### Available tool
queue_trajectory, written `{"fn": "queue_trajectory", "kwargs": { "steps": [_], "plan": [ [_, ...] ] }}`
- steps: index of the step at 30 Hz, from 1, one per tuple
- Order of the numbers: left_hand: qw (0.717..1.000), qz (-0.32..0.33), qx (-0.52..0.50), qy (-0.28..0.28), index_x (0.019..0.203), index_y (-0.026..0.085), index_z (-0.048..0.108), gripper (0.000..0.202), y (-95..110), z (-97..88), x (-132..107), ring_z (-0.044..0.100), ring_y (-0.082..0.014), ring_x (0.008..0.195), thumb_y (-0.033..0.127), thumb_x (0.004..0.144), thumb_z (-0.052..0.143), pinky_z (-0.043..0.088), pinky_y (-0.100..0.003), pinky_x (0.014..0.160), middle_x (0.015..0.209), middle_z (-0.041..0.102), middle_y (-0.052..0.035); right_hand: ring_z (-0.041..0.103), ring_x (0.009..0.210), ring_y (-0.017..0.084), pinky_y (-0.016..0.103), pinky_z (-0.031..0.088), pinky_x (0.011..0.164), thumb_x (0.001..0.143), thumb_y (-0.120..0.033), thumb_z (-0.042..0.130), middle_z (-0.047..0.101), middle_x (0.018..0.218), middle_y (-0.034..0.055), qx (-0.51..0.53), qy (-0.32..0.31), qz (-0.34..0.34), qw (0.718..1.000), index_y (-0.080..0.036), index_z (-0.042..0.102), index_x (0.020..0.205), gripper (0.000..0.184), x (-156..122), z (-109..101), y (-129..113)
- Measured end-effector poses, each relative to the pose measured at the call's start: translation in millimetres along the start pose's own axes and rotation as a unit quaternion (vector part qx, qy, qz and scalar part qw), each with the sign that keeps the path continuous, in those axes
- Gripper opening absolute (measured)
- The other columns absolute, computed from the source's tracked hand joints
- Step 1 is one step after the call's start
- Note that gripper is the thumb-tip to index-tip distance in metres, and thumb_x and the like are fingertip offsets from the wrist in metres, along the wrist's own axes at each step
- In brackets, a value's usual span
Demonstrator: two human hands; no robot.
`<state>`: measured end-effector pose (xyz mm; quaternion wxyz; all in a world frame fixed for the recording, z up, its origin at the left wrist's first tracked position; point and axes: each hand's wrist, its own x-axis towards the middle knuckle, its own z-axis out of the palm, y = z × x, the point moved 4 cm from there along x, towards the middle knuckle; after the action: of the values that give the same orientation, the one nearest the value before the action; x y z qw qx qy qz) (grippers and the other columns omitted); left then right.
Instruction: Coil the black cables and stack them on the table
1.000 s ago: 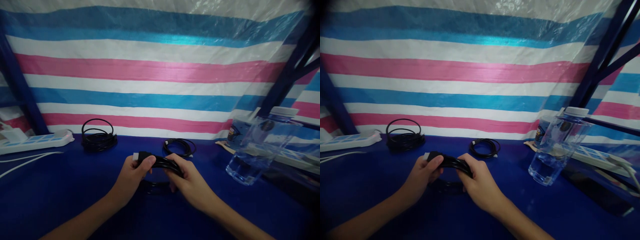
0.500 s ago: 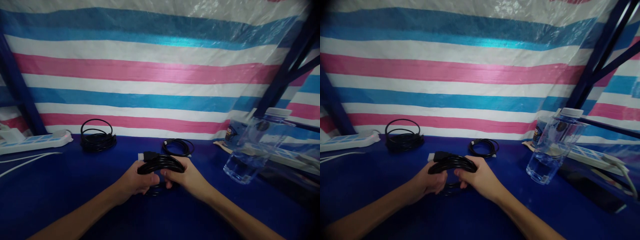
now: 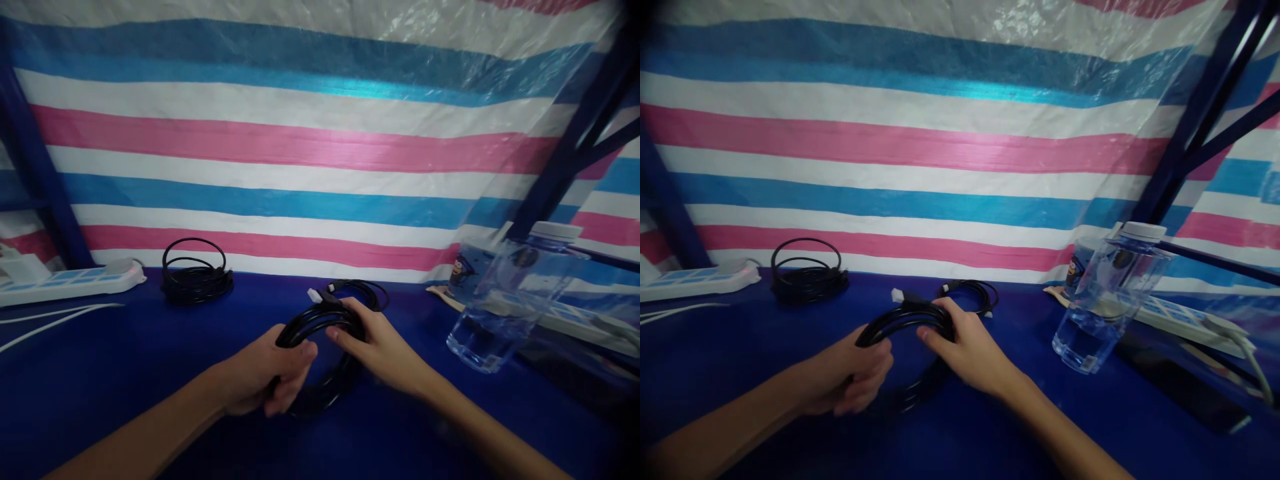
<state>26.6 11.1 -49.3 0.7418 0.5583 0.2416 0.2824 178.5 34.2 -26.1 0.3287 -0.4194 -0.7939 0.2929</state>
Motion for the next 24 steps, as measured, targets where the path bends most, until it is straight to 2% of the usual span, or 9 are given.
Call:
{"fn": "queue_trajectory", "kwargs": {
  "steps": [2,4,8,10,13,17,20,24],
  "plan": [
    [0.998,0.024,-0.028,0.057,0.051,0.018,0.026,0.055,4.1,-4.7,0.0,0.014,0.0002,0.031,0.052,0.071,0.065,0.01,-0.018,0.032,0.04,0.022,0.0107,0.05,0.072,0.013,0.027,0.04,0.066,0.086,-0.041,0.052,0.056,0.081,0.0016,0.011,-0.008,-0.003,1.0,-0.017,0.052,0.102,0.029,-1.1,0.3,-4.3],
    [0.991,0.042,-0.064,0.106,0.051,0.018,0.022,0.057,6.0,-7.9,1.1,0.01,-0.0004,0.033,0.051,0.072,0.064,0.008,-0.018,0.033,0.04,0.016,0.011,0.05,0.071,0.012,0.026,0.04,0.065,0.087,-0.04,0.05,0.054,0.079,0.0008,0.049,0.01,-0.001,0.999,-0.018,0.05,0.104,0.029,-2.0,0.0,-6.8],
    [0.978,0.03,-0.152,0.139,0.048,0.019,0.023,0.059,2.6,-9.4,6.1,0.007,-0.0027,0.031,0.067,0.076,0.045,0.011,-0.019,0.033,0.036,0.01,0.0104,0.053,0.063,0.01,0.025,0.044,0.059,0.086,-0.042,0.052,0.053,0.081,0.0,0.173,0.037,0.009,0.984,-0.021,0.037,0.124,0.046,-5.1,3.1,-7.0],
    [0.975,0.026,-0.163,0.15,0.047,0.02,0.022,0.059,1.7,-10.2,7.3,0.006,-0.0031,0.031,0.066,0.078,0.041,0.011,-0.019,0.032,0.035,0.01,0.01,0.054,0.065,0.01,0.025,0.046,0.059,0.087,-0.043,0.05,0.054,0.089,0.0022,0.196,0.033,-0.02,0.98,-0.023,0.033,0.129,0.05,-7.3,5.7,-8.7],
    [0.972,0.031,-0.152,0.177,0.046,0.019,0.025,0.052,2.4,-12.0,7.0,0.008,-0.0035,0.031,0.053,0.081,0.043,0.014,-0.019,0.033,0.036,0.013,0.0094,0.055,0.068,0.009,0.024,0.047,0.063,0.091,-0.041,0.042,0.055,0.1,0.0042,0.171,0.044,-0.057,0.983,-0.027,0.037,0.13,0.042,-10.6,8.2,-10.4],
    [0.968,0.042,-0.121,0.216,0.047,0.018,0.034,0.044,2.7,-15.8,7.2,0.009,-0.0039,0.032,0.042,0.084,0.039,0.015,-0.019,0.034,0.038,0.012,0.0094,0.054,0.065,0.008,0.024,0.045,0.063,0.094,-0.036,0.038,0.057,0.095,0.0029,0.112,0.055,-0.07,0.99,-0.027,0.044,0.128,0.036,-11.9,10.2,-12.1],
    [0.965,0.07,-0.082,0.238,0.047,0.018,0.036,0.042,3.8,-18.0,7.7,0.01,-0.0038,0.032,0.04,0.082,0.041,0.014,-0.019,0.034,0.038,0.013,0.0094,0.054,0.062,0.009,0.025,0.045,0.06,0.093,-0.034,0.038,0.057,0.089,0.0021,0.119,0.043,-0.056,0.99,-0.025,0.044,0.131,0.039,-11.6,9.6,-16.2],
    [0.962,0.111,-0.013,0.25,0.045,0.018,0.037,0.043,5.4,-16.2,6.2,0.017,-0.0034,0.032,0.046,0.076,0.047,0.016,-0.019,0.035,0.037,0.017,0.0089,0.055,0.061,0.011,0.026,0.044,0.061,0.089,-0.022,0.032,0.058,0.075,0.0006,0.143,0.049,-0.048,0.987,-0.019,0.049,0.127,0.041,-15.2,5.9,-25.3]
  ]
}}
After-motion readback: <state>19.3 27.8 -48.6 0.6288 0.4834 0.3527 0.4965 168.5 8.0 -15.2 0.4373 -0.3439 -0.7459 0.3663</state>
